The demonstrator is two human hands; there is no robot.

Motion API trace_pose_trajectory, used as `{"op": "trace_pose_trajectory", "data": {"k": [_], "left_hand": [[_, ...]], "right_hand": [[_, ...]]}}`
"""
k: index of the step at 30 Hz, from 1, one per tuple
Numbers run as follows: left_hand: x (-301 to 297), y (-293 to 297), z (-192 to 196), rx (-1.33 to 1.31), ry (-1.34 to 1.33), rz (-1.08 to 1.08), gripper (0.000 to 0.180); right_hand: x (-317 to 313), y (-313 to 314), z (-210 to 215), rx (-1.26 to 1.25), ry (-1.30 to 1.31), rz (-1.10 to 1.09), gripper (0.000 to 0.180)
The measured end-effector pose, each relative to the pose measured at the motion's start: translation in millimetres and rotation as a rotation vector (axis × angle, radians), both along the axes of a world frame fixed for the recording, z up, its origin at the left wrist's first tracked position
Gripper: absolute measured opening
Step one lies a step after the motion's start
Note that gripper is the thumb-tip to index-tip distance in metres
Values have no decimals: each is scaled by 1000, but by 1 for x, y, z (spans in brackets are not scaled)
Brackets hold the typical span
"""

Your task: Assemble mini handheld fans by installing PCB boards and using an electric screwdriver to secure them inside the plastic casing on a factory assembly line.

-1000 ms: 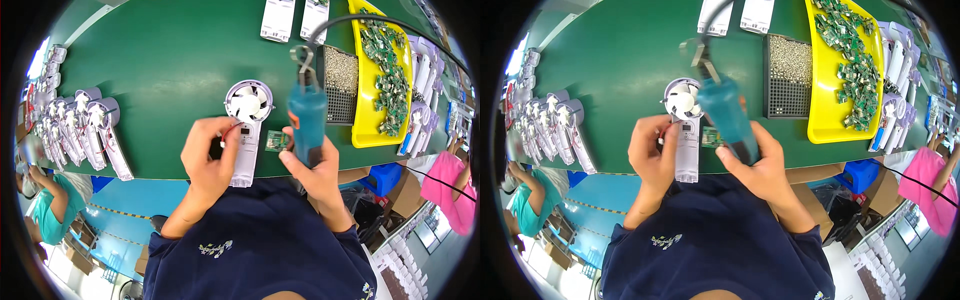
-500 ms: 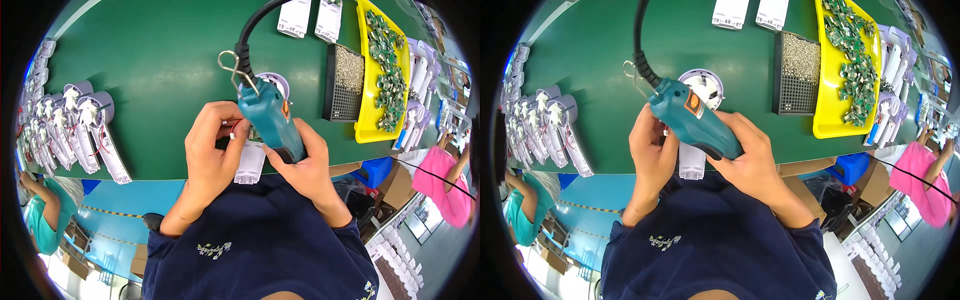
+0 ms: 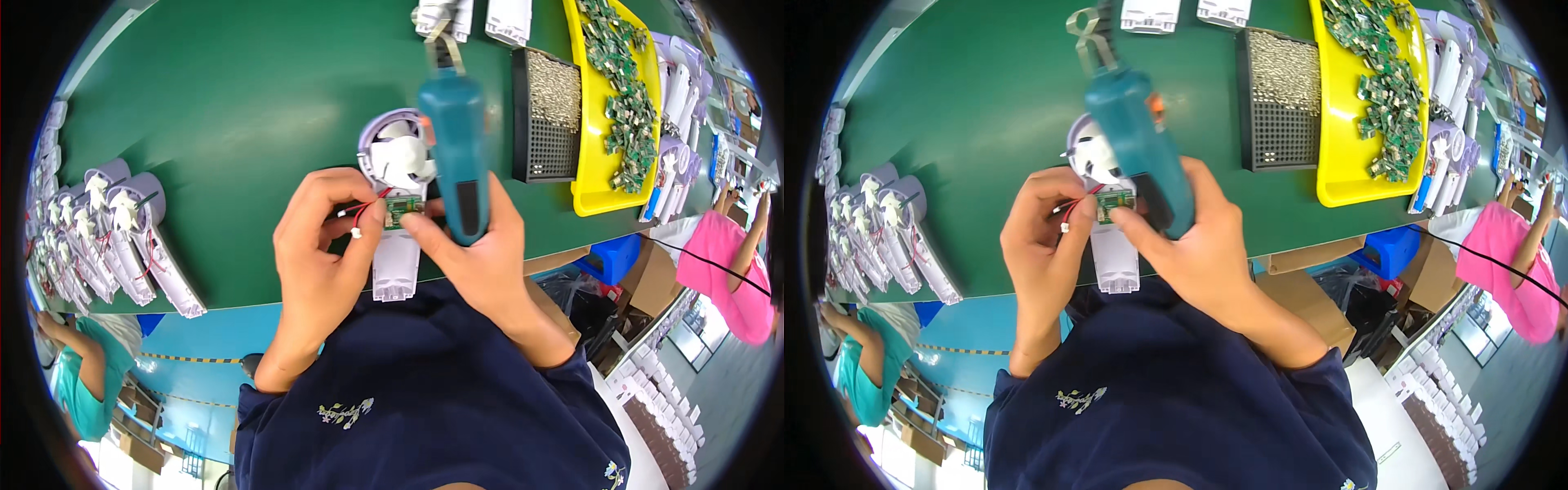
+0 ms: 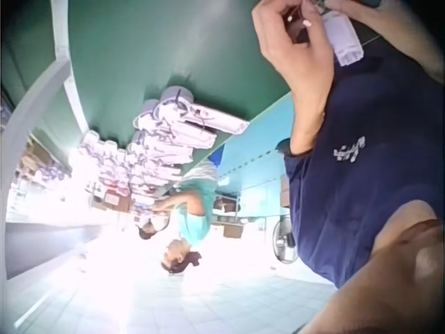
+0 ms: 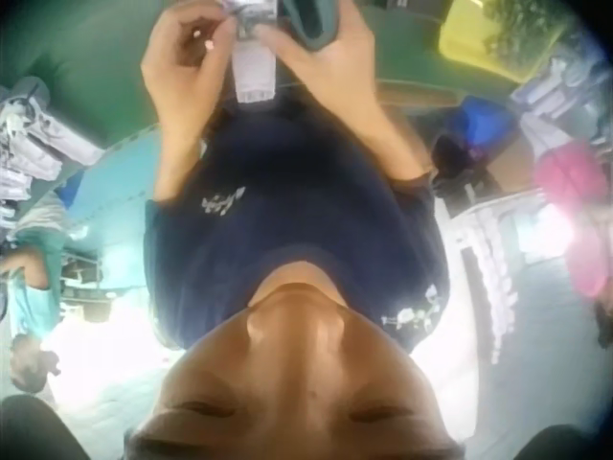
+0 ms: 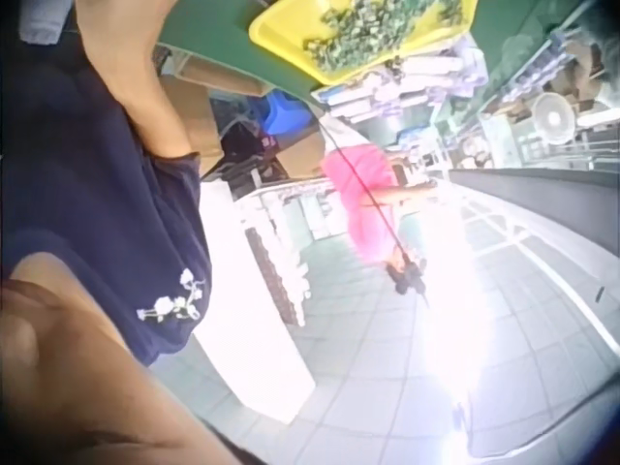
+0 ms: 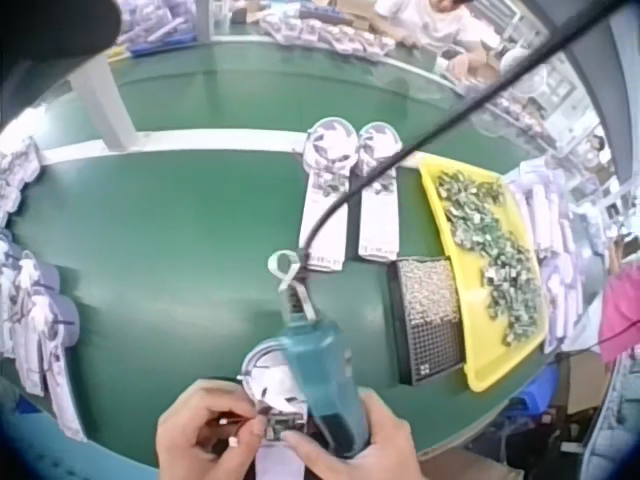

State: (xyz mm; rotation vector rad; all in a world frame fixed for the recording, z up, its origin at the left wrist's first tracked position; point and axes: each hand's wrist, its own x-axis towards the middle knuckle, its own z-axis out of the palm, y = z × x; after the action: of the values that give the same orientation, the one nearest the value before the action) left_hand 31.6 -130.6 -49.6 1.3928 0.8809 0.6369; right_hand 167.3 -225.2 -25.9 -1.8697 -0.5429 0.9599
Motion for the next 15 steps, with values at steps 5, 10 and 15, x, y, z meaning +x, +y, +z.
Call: {"op": "trace_pose_trajectory", "data": {"k": [5,10,15], "left_hand": [[4,1,-1,-2,2,25,14],[7,-3,-1,47,45,66,14],[6,-3,-1,61,49,56,14]], "right_hand": [[-1,3,0,-5,7,5,38],[1,5,0,-2,-1,16,34],[2,8,1,-5,-3,25,32]]}}
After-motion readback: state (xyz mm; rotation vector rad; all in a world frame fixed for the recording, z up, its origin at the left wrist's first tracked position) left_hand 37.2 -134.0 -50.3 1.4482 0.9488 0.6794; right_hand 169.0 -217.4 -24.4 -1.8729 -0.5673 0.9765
